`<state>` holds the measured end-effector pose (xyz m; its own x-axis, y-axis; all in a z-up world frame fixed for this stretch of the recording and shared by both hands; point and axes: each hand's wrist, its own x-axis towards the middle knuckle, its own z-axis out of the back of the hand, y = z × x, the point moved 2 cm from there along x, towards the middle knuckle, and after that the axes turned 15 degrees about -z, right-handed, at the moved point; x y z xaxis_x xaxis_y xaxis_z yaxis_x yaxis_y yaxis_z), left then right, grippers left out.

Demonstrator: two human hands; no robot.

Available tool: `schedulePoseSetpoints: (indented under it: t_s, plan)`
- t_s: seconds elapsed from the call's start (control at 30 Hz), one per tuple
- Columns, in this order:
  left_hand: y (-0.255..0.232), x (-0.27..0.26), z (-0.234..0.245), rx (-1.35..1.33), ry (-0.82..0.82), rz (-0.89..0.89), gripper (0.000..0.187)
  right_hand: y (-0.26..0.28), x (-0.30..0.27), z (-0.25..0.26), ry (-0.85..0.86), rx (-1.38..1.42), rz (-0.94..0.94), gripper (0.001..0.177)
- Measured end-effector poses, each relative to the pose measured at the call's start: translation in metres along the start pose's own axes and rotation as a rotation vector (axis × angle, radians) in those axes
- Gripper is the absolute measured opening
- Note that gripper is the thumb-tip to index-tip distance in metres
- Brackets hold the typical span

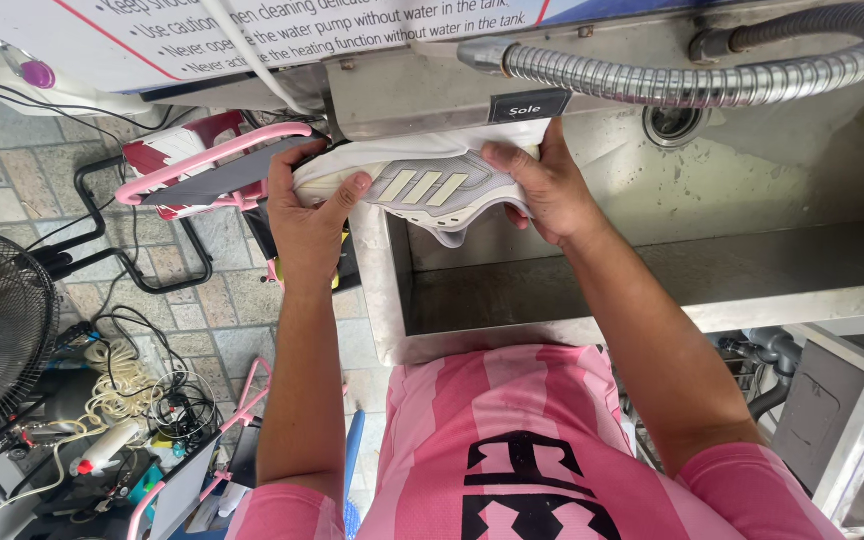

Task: The person cleans a pair of sneakers by applying cleaning foam, scrubbing them against a stationary brush under running water, and wiping them with a cloth.

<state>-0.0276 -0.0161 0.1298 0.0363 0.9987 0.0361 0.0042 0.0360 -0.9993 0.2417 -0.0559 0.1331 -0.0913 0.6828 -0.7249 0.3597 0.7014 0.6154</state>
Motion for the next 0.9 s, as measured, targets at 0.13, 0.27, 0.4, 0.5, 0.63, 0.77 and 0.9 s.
schedulePoseSetpoints:
  t_s: [0.13,0.27,0.4,0.5,0.63,0.77,0.9]
  plan:
    - [-0.005,-0.004,-0.003,0.102,-0.004,-0.018,0.06,0.003,0.0,0.002,-0.023,0.0,-0.061,0.084]
    - [-0.008,-0.007,-0.003,0.145,-0.023,-0.007,0.06,0.004,-0.001,0.0,-0.014,0.009,-0.064,0.081]
    - [-0.011,-0.009,-0.004,0.145,-0.031,0.024,0.059,0.008,-0.002,-0.001,-0.017,-0.005,-0.066,0.078]
    - [-0.013,-0.01,-0.005,0.157,-0.032,0.024,0.058,0.007,-0.001,0.001,-0.034,-0.03,-0.098,0.078]
    - [-0.018,-0.009,-0.01,0.265,-0.024,0.006,0.055,0.005,0.003,0.006,-0.039,-0.012,-0.147,0.075]
    - [-0.021,-0.005,-0.014,0.262,-0.003,-0.075,0.051,0.002,0.008,0.011,-0.005,0.103,-0.211,0.067]
    - [-0.02,-0.006,-0.009,0.215,0.015,0.031,0.05,-0.006,0.004,0.012,0.018,0.111,-0.227,0.066]
